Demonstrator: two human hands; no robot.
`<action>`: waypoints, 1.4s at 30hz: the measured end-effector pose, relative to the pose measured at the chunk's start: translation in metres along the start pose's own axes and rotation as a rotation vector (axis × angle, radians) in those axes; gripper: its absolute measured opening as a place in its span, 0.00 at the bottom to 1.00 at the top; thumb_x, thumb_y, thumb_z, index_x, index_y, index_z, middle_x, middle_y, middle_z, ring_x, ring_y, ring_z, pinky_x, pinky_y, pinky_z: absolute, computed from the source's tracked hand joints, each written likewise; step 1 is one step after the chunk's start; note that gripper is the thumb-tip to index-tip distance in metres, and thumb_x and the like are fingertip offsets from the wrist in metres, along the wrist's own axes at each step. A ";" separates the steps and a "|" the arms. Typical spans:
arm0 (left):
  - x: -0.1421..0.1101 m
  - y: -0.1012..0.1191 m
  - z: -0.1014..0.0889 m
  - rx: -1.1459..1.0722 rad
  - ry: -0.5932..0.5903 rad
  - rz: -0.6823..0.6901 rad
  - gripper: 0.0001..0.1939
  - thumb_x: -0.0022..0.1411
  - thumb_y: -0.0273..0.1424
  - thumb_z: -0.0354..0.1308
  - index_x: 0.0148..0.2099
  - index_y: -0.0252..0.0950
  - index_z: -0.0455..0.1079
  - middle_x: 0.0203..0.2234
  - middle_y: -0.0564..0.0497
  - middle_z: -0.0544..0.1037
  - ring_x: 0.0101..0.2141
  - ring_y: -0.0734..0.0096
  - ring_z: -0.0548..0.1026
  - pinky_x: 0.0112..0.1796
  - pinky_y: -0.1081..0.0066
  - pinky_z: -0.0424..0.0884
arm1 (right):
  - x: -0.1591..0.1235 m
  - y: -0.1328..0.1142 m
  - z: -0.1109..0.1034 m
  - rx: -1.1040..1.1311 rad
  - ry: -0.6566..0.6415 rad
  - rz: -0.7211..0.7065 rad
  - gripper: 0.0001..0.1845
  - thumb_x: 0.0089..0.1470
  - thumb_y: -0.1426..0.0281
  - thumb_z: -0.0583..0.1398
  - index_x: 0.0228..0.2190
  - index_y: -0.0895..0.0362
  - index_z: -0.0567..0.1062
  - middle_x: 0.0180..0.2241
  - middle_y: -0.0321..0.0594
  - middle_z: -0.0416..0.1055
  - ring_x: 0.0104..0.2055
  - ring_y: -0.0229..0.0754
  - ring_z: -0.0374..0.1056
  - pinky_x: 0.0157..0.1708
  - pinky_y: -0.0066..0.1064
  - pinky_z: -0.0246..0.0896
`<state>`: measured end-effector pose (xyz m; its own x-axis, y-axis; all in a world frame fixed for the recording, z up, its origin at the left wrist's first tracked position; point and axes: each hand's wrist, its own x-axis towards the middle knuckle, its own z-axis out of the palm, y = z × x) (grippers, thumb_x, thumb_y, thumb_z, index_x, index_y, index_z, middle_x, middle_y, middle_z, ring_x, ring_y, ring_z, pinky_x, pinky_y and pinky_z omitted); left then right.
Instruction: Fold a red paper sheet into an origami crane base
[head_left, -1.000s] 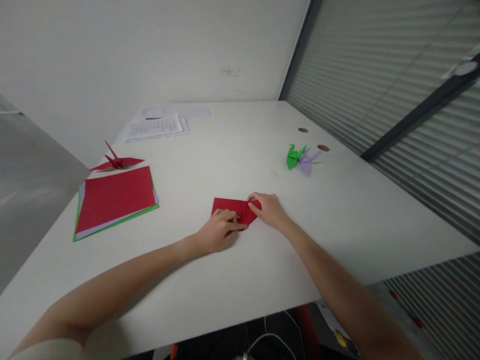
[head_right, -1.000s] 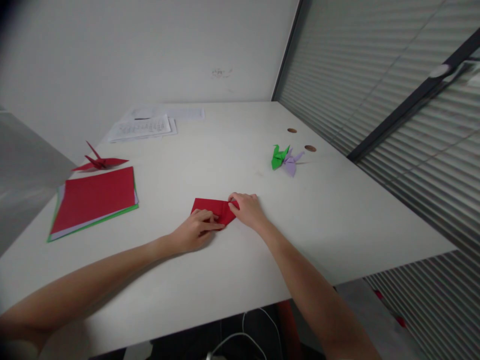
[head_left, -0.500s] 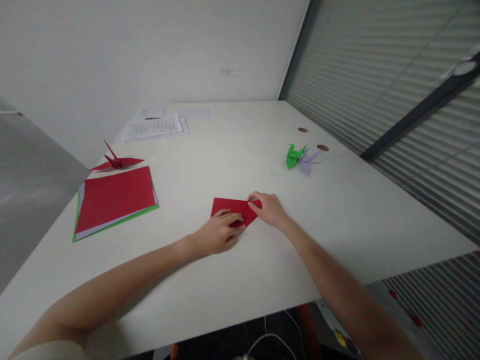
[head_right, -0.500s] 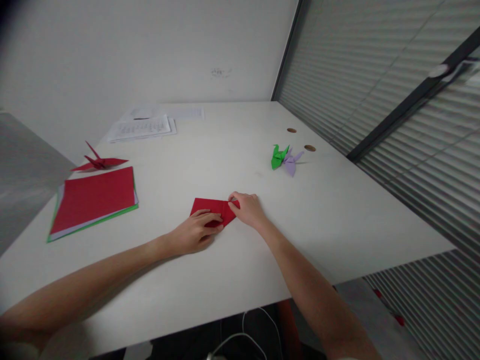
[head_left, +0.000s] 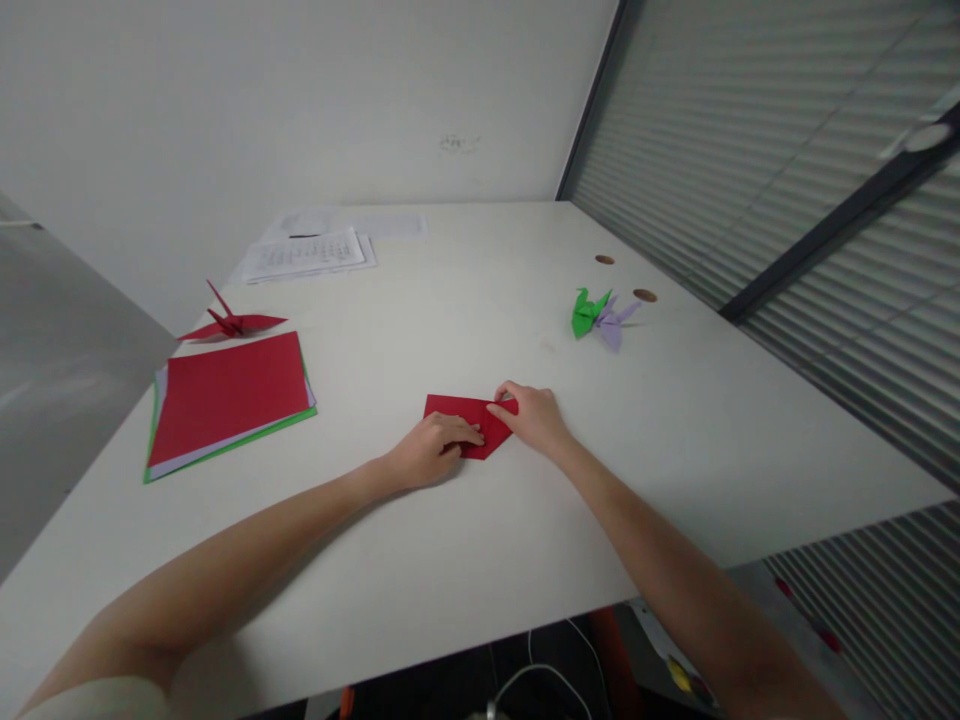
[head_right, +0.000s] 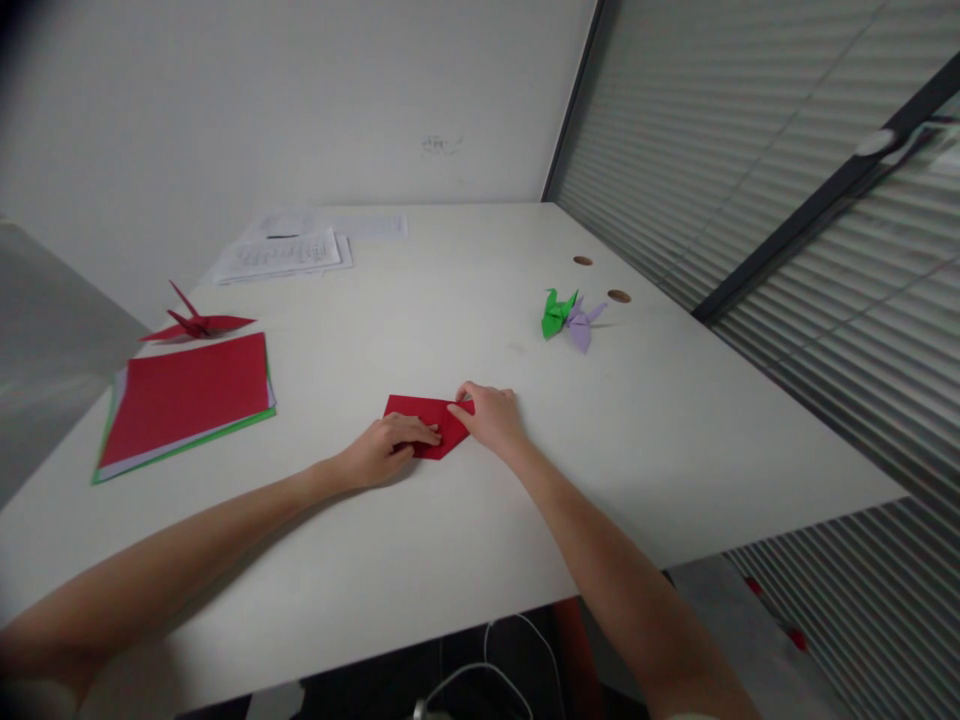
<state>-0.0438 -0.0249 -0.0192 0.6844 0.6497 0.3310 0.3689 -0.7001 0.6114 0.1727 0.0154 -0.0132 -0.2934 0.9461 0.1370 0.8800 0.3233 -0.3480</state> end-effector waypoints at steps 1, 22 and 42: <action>0.000 0.000 0.000 0.004 0.006 -0.002 0.24 0.54 0.16 0.45 0.47 0.35 0.75 0.42 0.48 0.81 0.43 0.67 0.77 0.48 0.62 0.70 | 0.000 0.000 0.000 -0.007 -0.001 0.003 0.10 0.58 0.59 0.59 0.35 0.52 0.73 0.34 0.38 0.78 0.38 0.46 0.72 0.42 0.37 0.55; -0.002 0.026 -0.003 0.438 -0.199 0.160 0.18 0.64 0.27 0.50 0.55 0.35 0.69 0.54 0.40 0.70 0.53 0.56 0.69 0.56 0.54 0.61 | 0.001 0.000 0.001 -0.033 -0.011 -0.001 0.08 0.58 0.60 0.60 0.35 0.52 0.72 0.34 0.38 0.78 0.37 0.46 0.72 0.41 0.37 0.54; 0.001 0.005 -0.010 0.065 -0.205 -0.015 0.26 0.58 0.20 0.48 0.59 0.37 0.65 0.54 0.47 0.74 0.51 0.65 0.74 0.57 0.58 0.59 | 0.001 -0.001 0.001 -0.061 -0.025 0.015 0.10 0.59 0.58 0.59 0.36 0.52 0.72 0.34 0.38 0.78 0.38 0.45 0.72 0.41 0.36 0.52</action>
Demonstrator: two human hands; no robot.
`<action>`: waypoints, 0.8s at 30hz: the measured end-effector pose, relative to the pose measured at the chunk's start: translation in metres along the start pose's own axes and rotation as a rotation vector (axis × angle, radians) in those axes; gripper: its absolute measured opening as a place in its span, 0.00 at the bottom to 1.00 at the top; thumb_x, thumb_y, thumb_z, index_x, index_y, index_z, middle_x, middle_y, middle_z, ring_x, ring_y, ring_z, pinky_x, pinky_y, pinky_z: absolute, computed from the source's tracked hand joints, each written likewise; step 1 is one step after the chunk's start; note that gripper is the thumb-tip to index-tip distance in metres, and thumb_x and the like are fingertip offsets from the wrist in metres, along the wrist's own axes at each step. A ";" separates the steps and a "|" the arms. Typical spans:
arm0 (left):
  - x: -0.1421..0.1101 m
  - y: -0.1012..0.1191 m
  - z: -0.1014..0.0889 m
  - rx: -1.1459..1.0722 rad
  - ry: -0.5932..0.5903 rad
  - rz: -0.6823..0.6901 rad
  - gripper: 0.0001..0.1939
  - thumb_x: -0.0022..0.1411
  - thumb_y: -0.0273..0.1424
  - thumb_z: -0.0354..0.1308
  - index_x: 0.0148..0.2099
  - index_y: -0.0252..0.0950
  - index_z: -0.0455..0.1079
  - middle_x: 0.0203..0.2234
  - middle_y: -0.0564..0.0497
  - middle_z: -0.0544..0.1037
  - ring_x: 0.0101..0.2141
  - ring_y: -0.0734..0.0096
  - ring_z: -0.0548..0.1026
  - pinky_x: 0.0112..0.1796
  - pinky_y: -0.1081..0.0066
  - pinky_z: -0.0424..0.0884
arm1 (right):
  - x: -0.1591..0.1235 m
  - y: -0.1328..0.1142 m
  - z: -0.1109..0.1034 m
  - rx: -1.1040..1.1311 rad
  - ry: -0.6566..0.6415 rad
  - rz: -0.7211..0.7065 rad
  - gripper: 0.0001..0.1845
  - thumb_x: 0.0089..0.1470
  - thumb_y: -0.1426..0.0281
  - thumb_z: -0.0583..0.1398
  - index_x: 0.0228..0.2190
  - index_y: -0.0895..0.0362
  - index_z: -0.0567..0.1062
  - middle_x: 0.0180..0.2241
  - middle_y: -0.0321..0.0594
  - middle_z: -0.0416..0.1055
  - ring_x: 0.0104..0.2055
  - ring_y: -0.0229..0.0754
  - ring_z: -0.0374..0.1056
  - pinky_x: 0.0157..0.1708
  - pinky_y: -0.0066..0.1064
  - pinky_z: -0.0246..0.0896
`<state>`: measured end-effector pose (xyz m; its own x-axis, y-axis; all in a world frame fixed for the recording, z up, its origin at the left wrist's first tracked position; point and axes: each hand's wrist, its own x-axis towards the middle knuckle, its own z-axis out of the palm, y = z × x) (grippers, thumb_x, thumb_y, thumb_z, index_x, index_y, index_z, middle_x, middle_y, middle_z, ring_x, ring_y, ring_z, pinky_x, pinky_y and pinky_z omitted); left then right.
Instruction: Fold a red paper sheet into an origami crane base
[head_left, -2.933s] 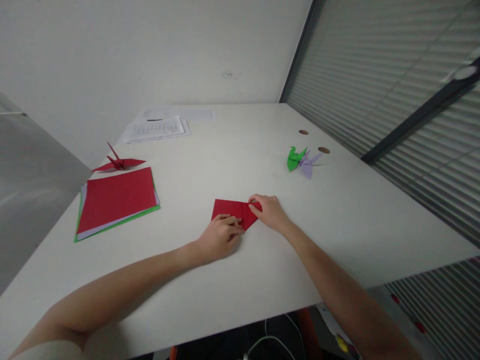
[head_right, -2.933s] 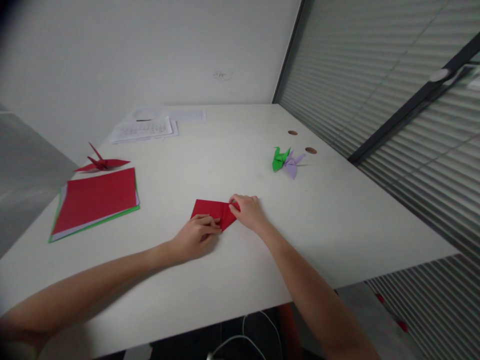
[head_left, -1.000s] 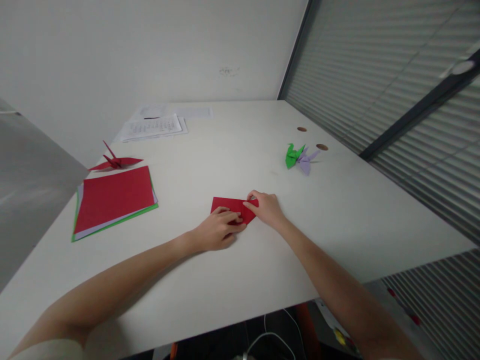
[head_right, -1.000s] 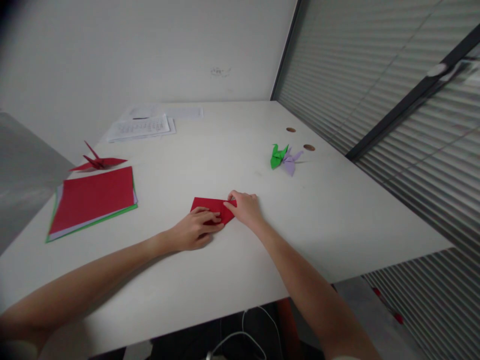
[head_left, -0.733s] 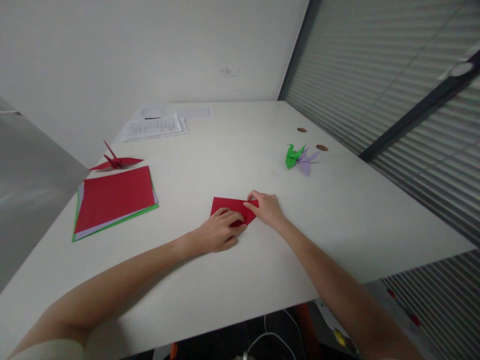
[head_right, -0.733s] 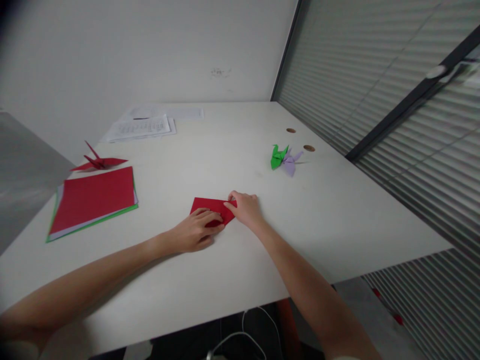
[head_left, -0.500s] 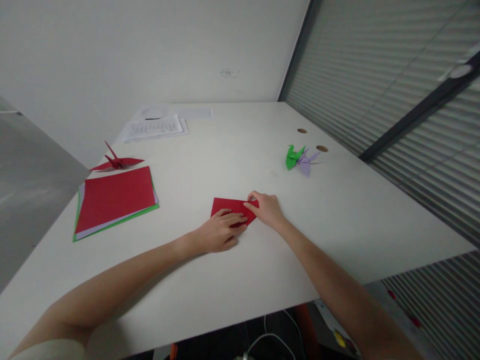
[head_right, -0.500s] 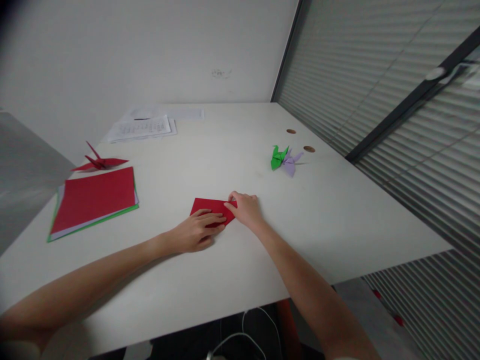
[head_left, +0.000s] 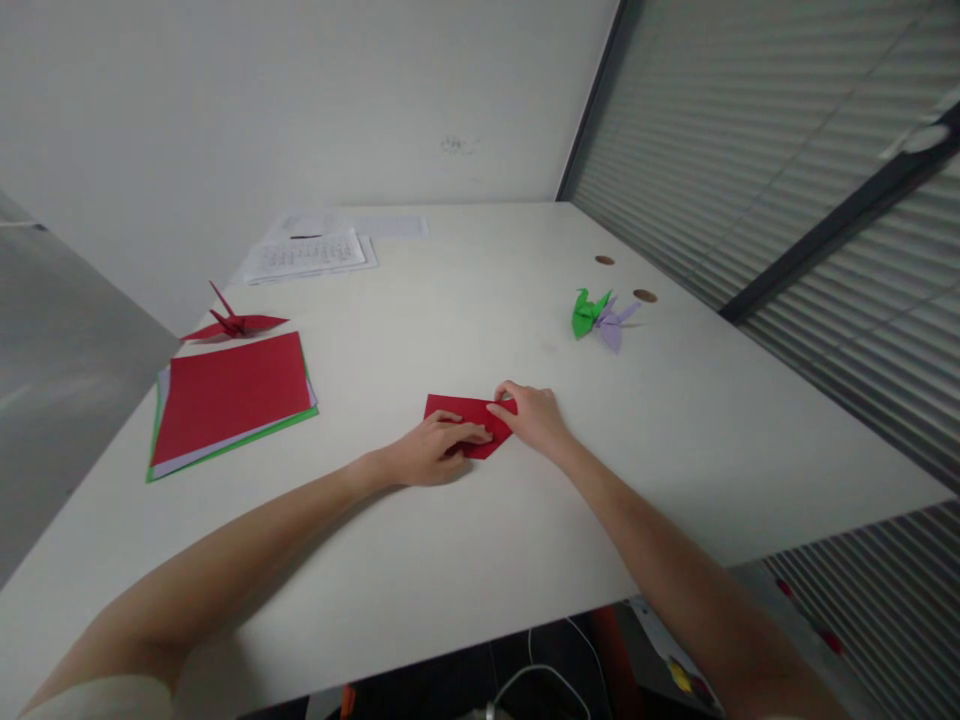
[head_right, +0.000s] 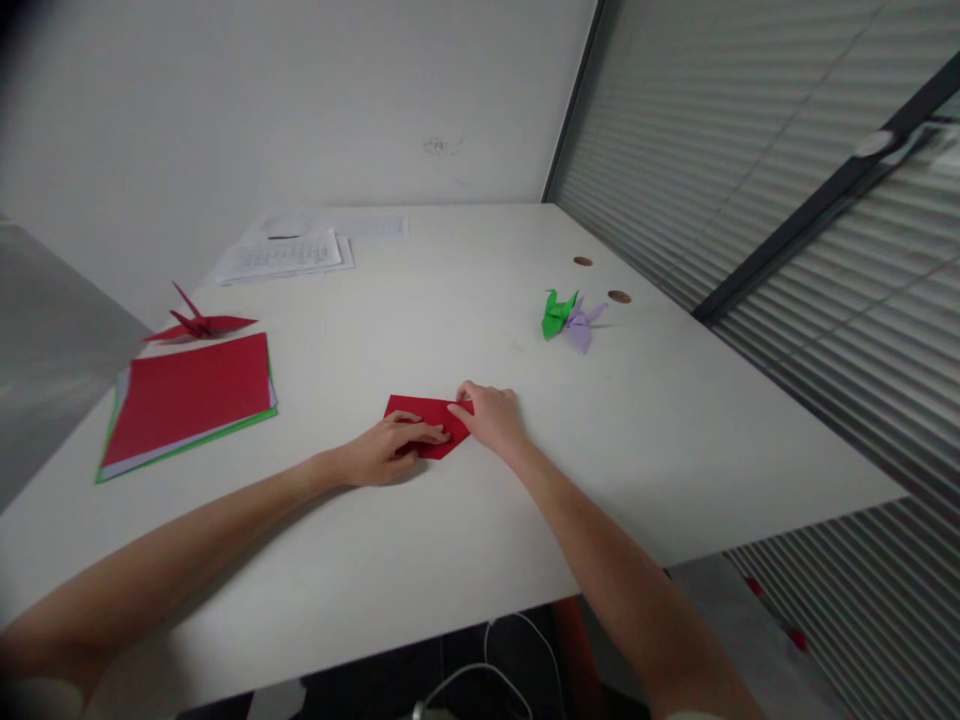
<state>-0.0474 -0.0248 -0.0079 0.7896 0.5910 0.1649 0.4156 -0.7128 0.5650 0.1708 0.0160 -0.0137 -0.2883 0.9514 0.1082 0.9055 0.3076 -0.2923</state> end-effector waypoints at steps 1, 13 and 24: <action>0.000 0.000 -0.001 -0.002 -0.006 0.005 0.26 0.58 0.20 0.48 0.58 0.38 0.65 0.54 0.48 0.74 0.52 0.65 0.73 0.57 0.58 0.59 | 0.000 0.000 0.000 -0.002 -0.001 0.000 0.10 0.59 0.58 0.59 0.36 0.52 0.72 0.34 0.38 0.78 0.38 0.45 0.72 0.41 0.36 0.52; -0.005 0.012 0.005 0.379 -0.052 0.191 0.15 0.67 0.31 0.50 0.53 0.36 0.69 0.58 0.40 0.70 0.58 0.54 0.67 0.56 0.51 0.60 | 0.000 0.001 0.002 -0.017 0.006 -0.017 0.10 0.59 0.59 0.59 0.36 0.51 0.72 0.34 0.37 0.78 0.38 0.45 0.72 0.41 0.36 0.52; -0.003 0.016 0.005 0.255 -0.065 0.200 0.18 0.70 0.41 0.49 0.51 0.32 0.67 0.62 0.37 0.63 0.63 0.59 0.60 0.62 0.55 0.56 | -0.001 -0.001 -0.002 -0.019 -0.012 -0.008 0.09 0.59 0.60 0.59 0.36 0.52 0.72 0.34 0.38 0.78 0.39 0.46 0.72 0.41 0.36 0.52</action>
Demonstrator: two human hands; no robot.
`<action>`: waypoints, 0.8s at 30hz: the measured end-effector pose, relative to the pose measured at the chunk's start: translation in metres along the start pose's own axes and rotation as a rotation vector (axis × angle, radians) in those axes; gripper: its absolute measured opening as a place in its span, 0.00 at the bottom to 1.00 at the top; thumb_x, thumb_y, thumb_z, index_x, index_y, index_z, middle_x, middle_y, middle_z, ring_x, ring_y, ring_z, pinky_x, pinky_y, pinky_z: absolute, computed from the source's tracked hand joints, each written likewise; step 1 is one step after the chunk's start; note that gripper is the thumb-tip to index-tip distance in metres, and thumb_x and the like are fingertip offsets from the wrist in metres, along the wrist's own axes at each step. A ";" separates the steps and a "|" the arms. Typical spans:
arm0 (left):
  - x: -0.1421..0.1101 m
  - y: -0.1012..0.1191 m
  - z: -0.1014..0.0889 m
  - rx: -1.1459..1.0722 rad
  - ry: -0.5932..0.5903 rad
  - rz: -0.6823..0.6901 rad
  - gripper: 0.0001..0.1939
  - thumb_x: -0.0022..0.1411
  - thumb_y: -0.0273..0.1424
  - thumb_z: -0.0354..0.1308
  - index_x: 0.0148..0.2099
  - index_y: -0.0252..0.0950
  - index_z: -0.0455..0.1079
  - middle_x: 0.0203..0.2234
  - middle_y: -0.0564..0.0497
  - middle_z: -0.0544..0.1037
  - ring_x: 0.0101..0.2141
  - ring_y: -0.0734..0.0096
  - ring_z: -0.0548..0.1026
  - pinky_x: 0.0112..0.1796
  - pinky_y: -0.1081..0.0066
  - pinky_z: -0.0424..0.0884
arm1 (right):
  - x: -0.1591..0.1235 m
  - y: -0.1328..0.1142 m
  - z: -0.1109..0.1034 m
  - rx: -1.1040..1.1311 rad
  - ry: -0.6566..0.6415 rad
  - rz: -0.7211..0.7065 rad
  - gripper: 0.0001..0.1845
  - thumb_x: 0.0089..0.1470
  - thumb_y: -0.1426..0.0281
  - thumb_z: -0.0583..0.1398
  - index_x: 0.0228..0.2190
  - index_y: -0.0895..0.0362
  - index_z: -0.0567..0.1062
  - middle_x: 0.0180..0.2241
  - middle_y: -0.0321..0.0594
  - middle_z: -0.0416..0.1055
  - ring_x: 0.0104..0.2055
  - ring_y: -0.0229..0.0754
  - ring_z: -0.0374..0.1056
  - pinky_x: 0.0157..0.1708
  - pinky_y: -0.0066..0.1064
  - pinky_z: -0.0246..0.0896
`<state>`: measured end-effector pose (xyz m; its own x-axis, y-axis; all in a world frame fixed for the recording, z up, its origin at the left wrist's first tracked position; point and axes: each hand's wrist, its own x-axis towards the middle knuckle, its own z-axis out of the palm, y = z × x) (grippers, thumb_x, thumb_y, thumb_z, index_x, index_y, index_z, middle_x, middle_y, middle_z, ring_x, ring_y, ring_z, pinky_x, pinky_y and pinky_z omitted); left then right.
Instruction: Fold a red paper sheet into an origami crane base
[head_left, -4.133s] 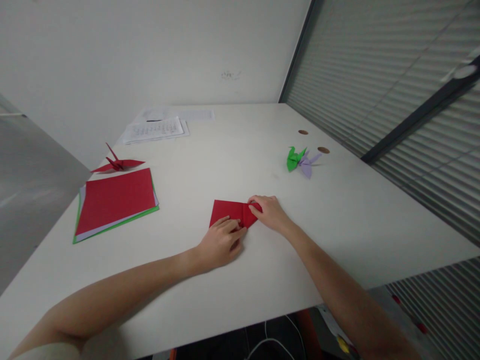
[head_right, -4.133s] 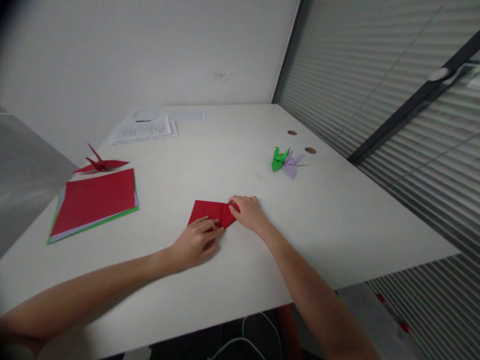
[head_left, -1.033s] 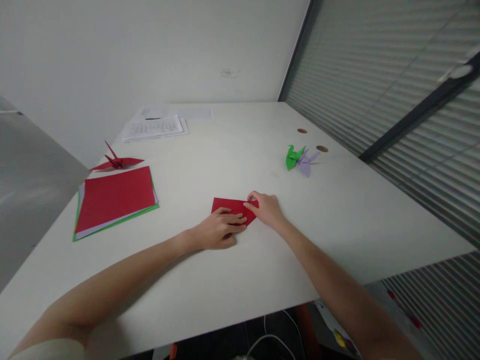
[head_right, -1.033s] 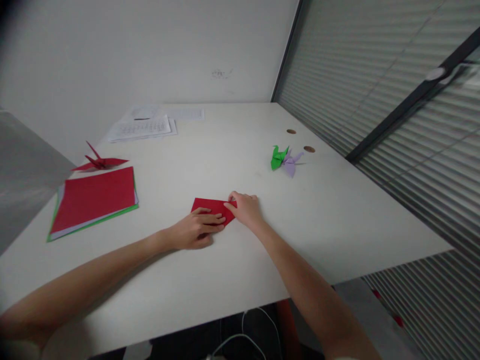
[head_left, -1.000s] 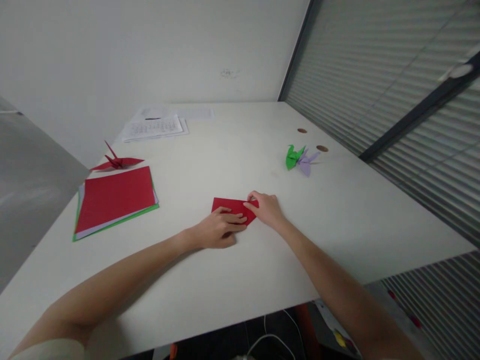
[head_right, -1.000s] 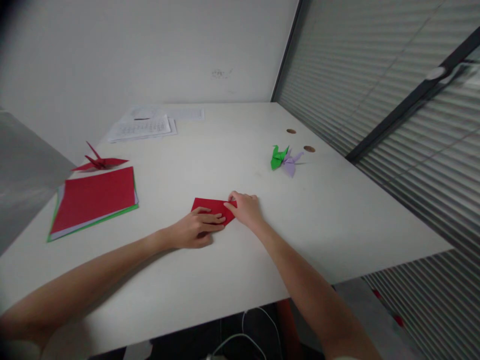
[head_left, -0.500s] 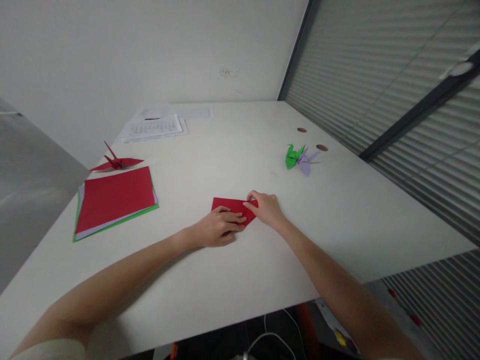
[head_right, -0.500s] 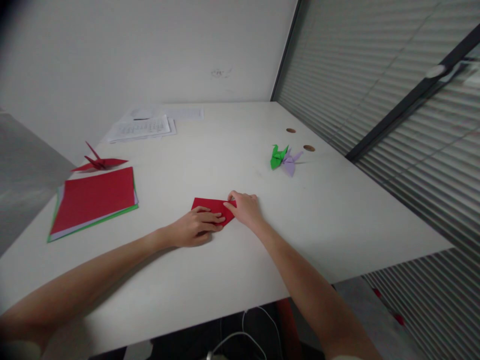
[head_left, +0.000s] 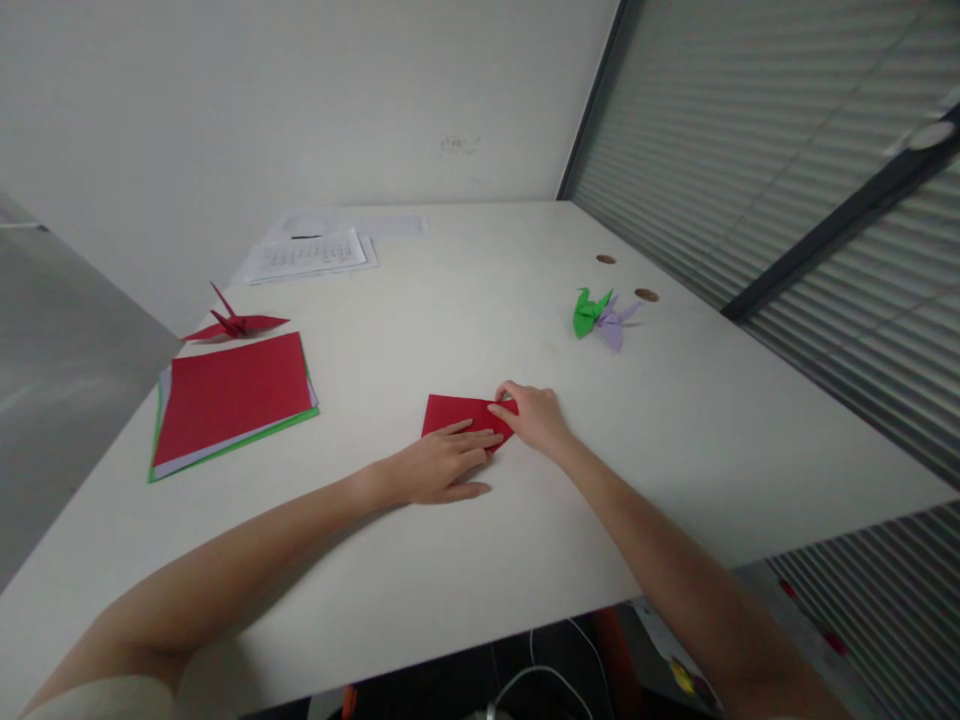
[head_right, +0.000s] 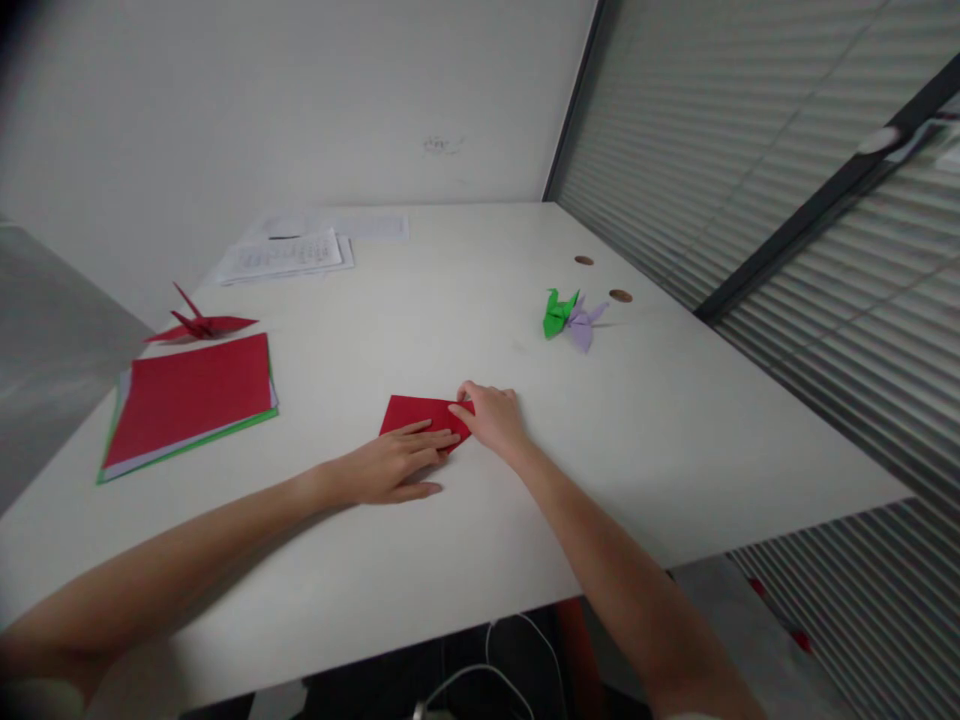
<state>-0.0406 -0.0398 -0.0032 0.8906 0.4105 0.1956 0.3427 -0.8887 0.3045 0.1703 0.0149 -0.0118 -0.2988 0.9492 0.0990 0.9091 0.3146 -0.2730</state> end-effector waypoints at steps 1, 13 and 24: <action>0.000 0.000 0.001 -0.021 0.001 -0.012 0.19 0.70 0.41 0.49 0.52 0.32 0.66 0.62 0.37 0.63 0.63 0.59 0.61 0.63 0.55 0.56 | 0.000 0.000 0.000 -0.006 -0.001 -0.001 0.09 0.59 0.60 0.59 0.36 0.52 0.72 0.34 0.38 0.78 0.39 0.46 0.72 0.41 0.36 0.51; 0.002 -0.001 0.001 -0.082 0.028 -0.042 0.23 0.67 0.41 0.54 0.57 0.32 0.66 0.62 0.38 0.63 0.64 0.57 0.58 0.63 0.54 0.55 | -0.001 -0.002 -0.002 -0.043 -0.006 -0.014 0.09 0.60 0.60 0.58 0.37 0.52 0.71 0.35 0.38 0.78 0.39 0.46 0.72 0.41 0.37 0.50; 0.001 -0.001 0.003 -0.047 -0.005 -0.055 0.21 0.67 0.42 0.52 0.56 0.34 0.64 0.64 0.39 0.60 0.65 0.59 0.57 0.63 0.53 0.53 | -0.002 -0.002 -0.002 -0.063 0.000 -0.026 0.09 0.60 0.60 0.58 0.39 0.52 0.71 0.35 0.39 0.77 0.38 0.45 0.71 0.40 0.36 0.49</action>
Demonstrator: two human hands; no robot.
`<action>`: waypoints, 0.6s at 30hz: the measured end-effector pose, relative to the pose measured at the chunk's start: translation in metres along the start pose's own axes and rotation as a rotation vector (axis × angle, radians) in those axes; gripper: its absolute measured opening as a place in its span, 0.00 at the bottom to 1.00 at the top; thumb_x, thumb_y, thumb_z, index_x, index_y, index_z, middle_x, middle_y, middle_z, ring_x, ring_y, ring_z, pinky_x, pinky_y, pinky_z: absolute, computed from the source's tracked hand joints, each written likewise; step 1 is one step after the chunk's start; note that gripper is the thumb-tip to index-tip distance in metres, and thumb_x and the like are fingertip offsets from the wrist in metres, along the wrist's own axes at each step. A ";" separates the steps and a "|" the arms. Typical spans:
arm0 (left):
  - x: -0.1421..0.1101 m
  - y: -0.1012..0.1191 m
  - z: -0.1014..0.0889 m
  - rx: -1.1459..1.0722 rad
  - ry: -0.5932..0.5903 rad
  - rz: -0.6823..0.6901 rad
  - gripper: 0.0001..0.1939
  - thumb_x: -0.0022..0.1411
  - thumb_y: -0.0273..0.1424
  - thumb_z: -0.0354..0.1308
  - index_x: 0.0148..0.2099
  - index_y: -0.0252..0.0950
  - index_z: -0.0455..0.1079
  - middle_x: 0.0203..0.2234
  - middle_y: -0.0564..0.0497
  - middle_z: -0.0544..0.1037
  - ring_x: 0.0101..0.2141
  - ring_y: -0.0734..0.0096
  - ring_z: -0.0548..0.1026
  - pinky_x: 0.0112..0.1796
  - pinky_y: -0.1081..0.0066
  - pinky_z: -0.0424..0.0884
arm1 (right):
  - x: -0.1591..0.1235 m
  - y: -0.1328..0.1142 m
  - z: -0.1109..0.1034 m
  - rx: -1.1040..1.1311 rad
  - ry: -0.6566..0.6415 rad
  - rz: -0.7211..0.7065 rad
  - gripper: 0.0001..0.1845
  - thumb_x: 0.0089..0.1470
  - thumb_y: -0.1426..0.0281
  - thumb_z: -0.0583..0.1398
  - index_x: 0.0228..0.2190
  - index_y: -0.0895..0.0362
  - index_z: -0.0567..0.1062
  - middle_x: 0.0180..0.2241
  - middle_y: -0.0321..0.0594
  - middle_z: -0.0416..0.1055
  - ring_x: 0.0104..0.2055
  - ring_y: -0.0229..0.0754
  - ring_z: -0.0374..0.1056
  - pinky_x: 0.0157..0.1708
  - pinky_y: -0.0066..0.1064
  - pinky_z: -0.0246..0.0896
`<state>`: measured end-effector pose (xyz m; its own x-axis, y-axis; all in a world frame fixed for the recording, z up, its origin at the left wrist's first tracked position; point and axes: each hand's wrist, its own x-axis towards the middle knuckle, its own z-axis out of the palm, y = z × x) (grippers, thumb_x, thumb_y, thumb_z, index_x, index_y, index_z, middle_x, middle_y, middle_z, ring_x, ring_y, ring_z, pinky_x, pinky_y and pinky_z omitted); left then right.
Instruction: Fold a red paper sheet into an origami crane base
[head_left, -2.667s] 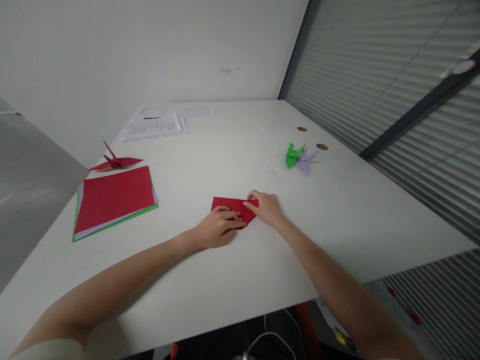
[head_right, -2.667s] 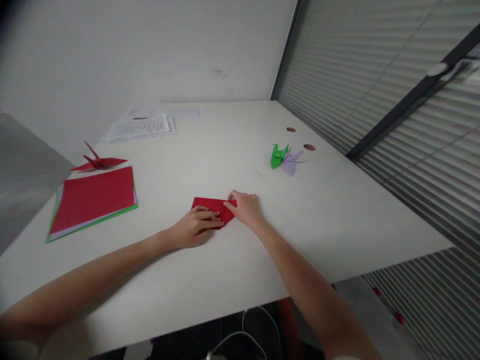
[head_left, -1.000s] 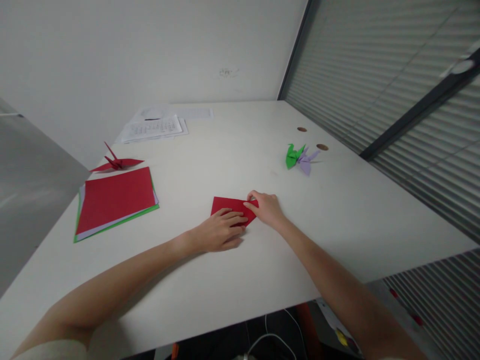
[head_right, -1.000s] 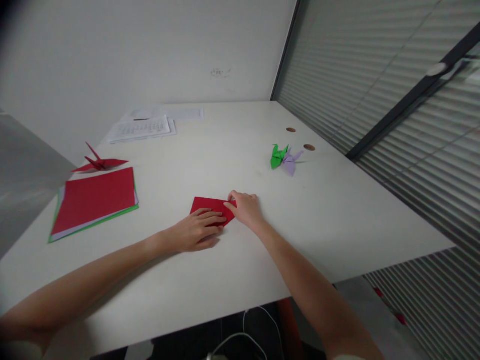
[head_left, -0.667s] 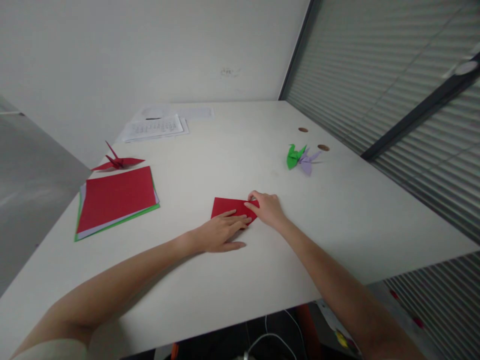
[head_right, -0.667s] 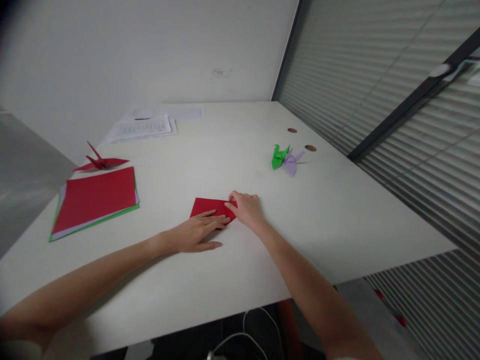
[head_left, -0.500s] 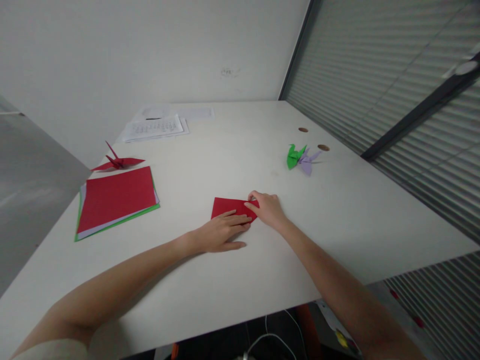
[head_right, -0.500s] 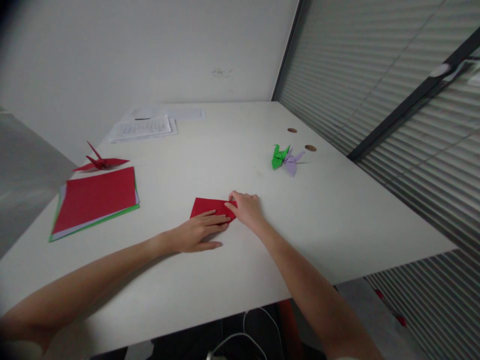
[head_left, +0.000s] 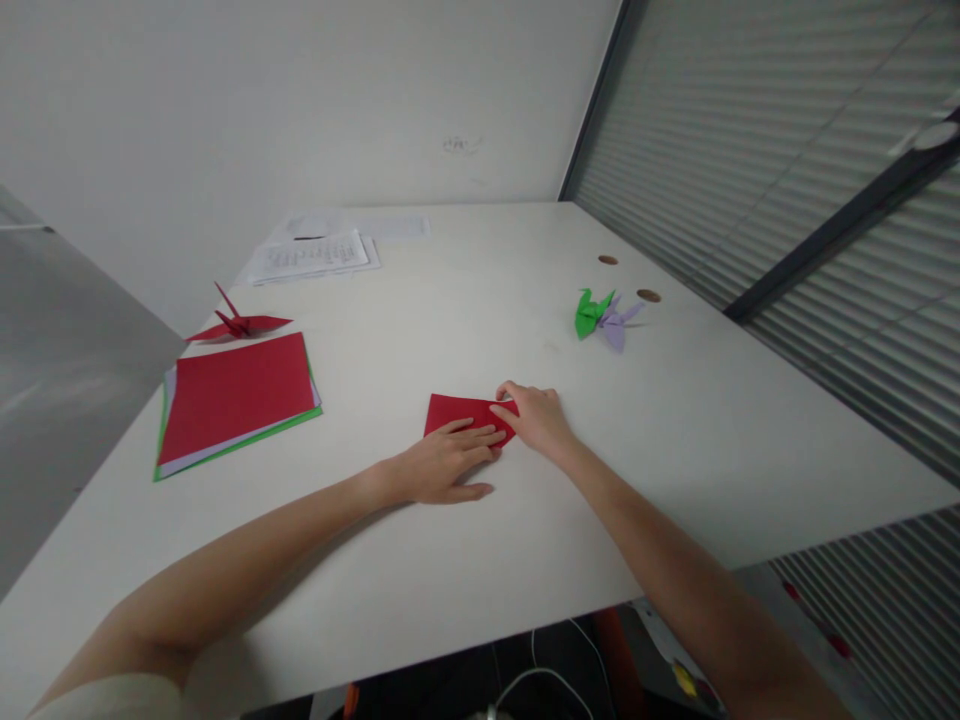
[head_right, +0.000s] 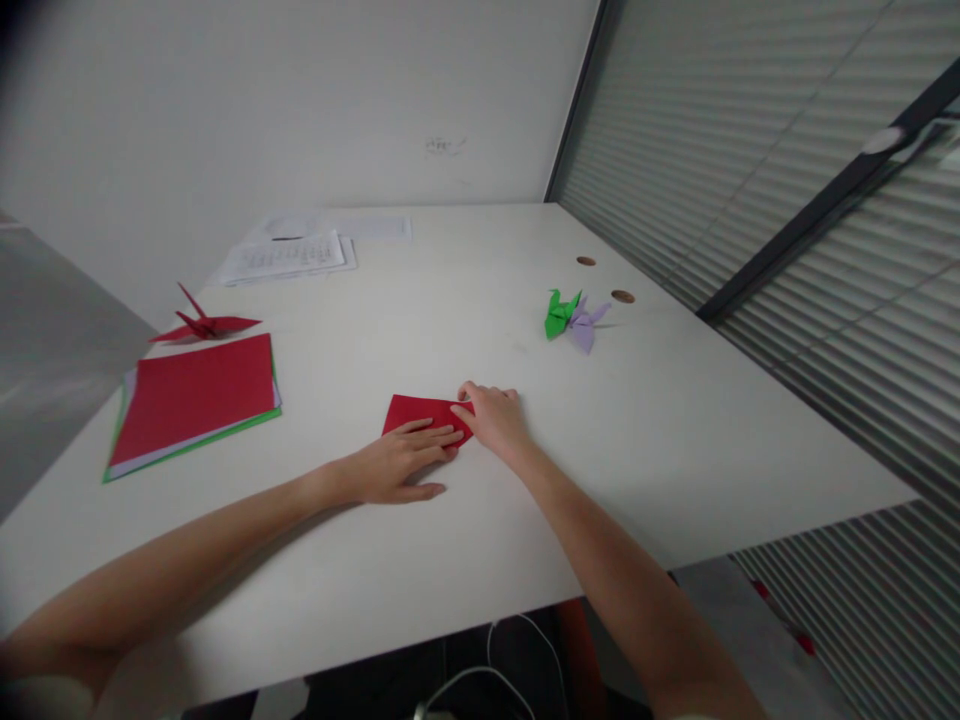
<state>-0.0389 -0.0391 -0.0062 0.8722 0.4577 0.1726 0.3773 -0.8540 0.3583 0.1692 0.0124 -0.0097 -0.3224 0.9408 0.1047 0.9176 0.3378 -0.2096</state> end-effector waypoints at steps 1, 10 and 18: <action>0.000 0.000 0.000 0.009 -0.005 -0.003 0.22 0.68 0.42 0.52 0.57 0.34 0.64 0.64 0.39 0.60 0.65 0.59 0.57 0.63 0.53 0.52 | 0.000 0.000 0.000 0.002 0.000 -0.001 0.09 0.60 0.60 0.57 0.39 0.52 0.71 0.35 0.39 0.77 0.38 0.45 0.71 0.40 0.36 0.49; 0.001 0.001 0.000 0.057 -0.034 -0.015 0.31 0.69 0.44 0.48 0.66 0.30 0.55 0.64 0.38 0.59 0.65 0.57 0.56 0.63 0.54 0.52 | 0.001 0.003 0.003 0.035 0.005 -0.019 0.12 0.64 0.59 0.52 0.39 0.52 0.71 0.37 0.40 0.78 0.40 0.46 0.72 0.41 0.37 0.50; 0.002 0.003 -0.001 0.047 -0.003 -0.036 0.32 0.66 0.46 0.52 0.65 0.32 0.57 0.63 0.39 0.61 0.63 0.57 0.59 0.62 0.54 0.53 | 0.001 0.002 0.001 0.047 -0.003 -0.011 0.14 0.63 0.58 0.52 0.40 0.51 0.73 0.34 0.41 0.77 0.38 0.46 0.70 0.41 0.38 0.50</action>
<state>-0.0365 -0.0406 -0.0044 0.8586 0.4878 0.1580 0.4225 -0.8476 0.3210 0.1703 0.0136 -0.0110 -0.3328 0.9372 0.1047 0.9023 0.3487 -0.2536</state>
